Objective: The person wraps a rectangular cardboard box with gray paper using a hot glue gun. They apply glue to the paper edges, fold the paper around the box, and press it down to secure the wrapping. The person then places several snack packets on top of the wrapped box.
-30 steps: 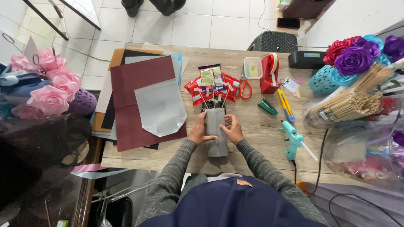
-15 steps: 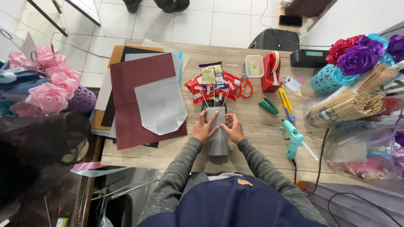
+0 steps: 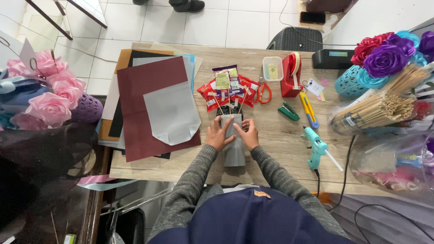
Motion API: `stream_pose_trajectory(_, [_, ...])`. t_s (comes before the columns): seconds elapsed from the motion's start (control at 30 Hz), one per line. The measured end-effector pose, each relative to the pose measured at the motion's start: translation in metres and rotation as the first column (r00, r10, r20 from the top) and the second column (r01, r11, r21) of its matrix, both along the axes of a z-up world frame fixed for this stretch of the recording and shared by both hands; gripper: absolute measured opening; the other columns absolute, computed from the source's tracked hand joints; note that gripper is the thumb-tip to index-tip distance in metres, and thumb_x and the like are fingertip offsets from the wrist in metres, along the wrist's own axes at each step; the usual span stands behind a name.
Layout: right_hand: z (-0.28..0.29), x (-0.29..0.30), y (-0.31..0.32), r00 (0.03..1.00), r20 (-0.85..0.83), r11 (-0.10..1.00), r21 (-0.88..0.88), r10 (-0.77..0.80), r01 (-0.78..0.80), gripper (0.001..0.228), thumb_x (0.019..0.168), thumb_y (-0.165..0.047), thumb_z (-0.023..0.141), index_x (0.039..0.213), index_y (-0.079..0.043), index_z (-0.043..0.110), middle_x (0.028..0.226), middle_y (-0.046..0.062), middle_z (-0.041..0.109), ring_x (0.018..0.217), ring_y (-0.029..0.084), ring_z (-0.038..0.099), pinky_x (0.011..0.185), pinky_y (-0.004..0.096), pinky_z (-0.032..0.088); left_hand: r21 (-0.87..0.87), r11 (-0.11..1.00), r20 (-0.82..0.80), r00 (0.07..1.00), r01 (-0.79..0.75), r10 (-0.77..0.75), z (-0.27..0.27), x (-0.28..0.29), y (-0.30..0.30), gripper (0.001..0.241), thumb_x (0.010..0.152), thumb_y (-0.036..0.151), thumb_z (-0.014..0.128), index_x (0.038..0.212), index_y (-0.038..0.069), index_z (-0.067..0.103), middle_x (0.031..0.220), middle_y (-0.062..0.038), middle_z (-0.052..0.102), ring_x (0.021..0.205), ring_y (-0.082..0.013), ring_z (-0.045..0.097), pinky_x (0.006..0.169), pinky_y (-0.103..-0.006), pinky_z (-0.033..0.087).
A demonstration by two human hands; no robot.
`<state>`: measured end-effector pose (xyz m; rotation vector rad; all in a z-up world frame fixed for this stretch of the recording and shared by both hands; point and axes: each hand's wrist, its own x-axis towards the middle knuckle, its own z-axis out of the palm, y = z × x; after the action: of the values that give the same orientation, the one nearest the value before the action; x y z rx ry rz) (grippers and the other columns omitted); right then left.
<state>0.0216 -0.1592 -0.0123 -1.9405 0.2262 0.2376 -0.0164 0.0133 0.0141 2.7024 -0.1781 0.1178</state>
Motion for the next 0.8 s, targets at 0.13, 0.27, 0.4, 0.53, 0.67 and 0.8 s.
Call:
stream_pose_trajectory(0.13, [-0.009,0.007,0.001,1.000,-0.007,1.000,-0.023,-0.001,0.001,0.047,0.079,-0.045,0.084,0.102,-0.015,0.055,0.092,0.003,0.063,0.079,0.017,0.063,0.071,0.029,0.053,0.027,1.000,-0.027,1.000,-0.001,0.002,-0.002,0.003,0.000,0.083,0.076,0.063,0.064,0.149,0.043,0.031,0.132,-0.008,0.032,0.110,-0.0324,0.051,0.078,-0.0430,0.047])
stream_pose_trajectory(0.27, [-0.011,0.004,-0.013,0.994,-0.073,0.993,0.091,0.086,-0.079,0.057,0.075,-0.028,0.088,0.116,-0.014,0.051,0.103,0.007,0.061,0.087,0.019,0.063,0.077,0.031,0.054,0.054,0.998,-0.024,1.000,-0.012,0.013,0.005,-0.004,-0.004,0.081,0.080,0.061,0.060,0.151,0.042,0.027,0.134,-0.010,0.031,0.111,-0.0326,0.050,0.079,-0.0433,0.046])
stream_pose_trajectory(0.4, [0.004,-0.004,-0.024,0.974,-0.202,0.961,0.274,0.099,-0.041,0.058,0.084,-0.028,0.080,0.129,-0.011,0.049,0.108,0.007,0.060,0.092,0.013,0.063,0.065,0.020,0.056,-0.127,0.987,0.067,0.992,-0.094,0.103,0.012,-0.018,-0.015,0.081,0.086,0.050,0.063,0.155,0.030,0.024,0.134,-0.016,0.037,0.105,-0.0331,0.056,0.077,-0.0460,0.050])
stream_pose_trajectory(0.53, [0.034,-0.005,-0.015,0.967,-0.237,0.974,0.224,0.089,-0.034,0.066,0.082,-0.040,0.083,0.131,-0.008,0.053,0.111,0.011,0.060,0.097,0.016,0.063,0.065,0.022,0.057,-0.458,0.873,0.090,0.968,-0.168,0.234,0.009,-0.021,-0.020,0.096,0.081,0.051,0.073,0.152,0.007,0.026,0.132,-0.023,0.041,0.119,-0.0396,0.051,0.098,-0.0481,0.045])
stream_pose_trajectory(0.67, [0.050,0.011,-0.003,0.960,-0.280,0.998,0.068,0.030,-0.011,0.079,0.076,-0.060,0.084,0.127,-0.005,0.059,0.112,0.015,0.066,0.098,0.025,0.068,0.067,0.032,0.061,-0.685,0.459,-0.432,0.822,-0.566,0.371,-0.027,-0.005,-0.025,0.075,0.089,0.050,0.070,0.144,0.010,0.039,0.139,-0.019,0.046,0.129,-0.0313,0.050,0.108,-0.0421,0.044])
stream_pose_trajectory(0.8, [0.040,0.023,0.002,0.955,-0.294,0.998,-0.048,0.032,-0.048,0.091,0.070,-0.076,0.078,0.117,0.001,0.066,0.109,0.019,0.067,0.103,0.032,0.066,0.070,0.037,0.062,-0.654,0.283,-0.582,0.705,-0.702,0.405,-0.026,0.011,-0.025,0.068,0.078,0.049,0.083,0.124,0.011,0.049,0.117,-0.012,0.061,0.115,-0.0268,0.062,0.098,-0.0352,0.052])
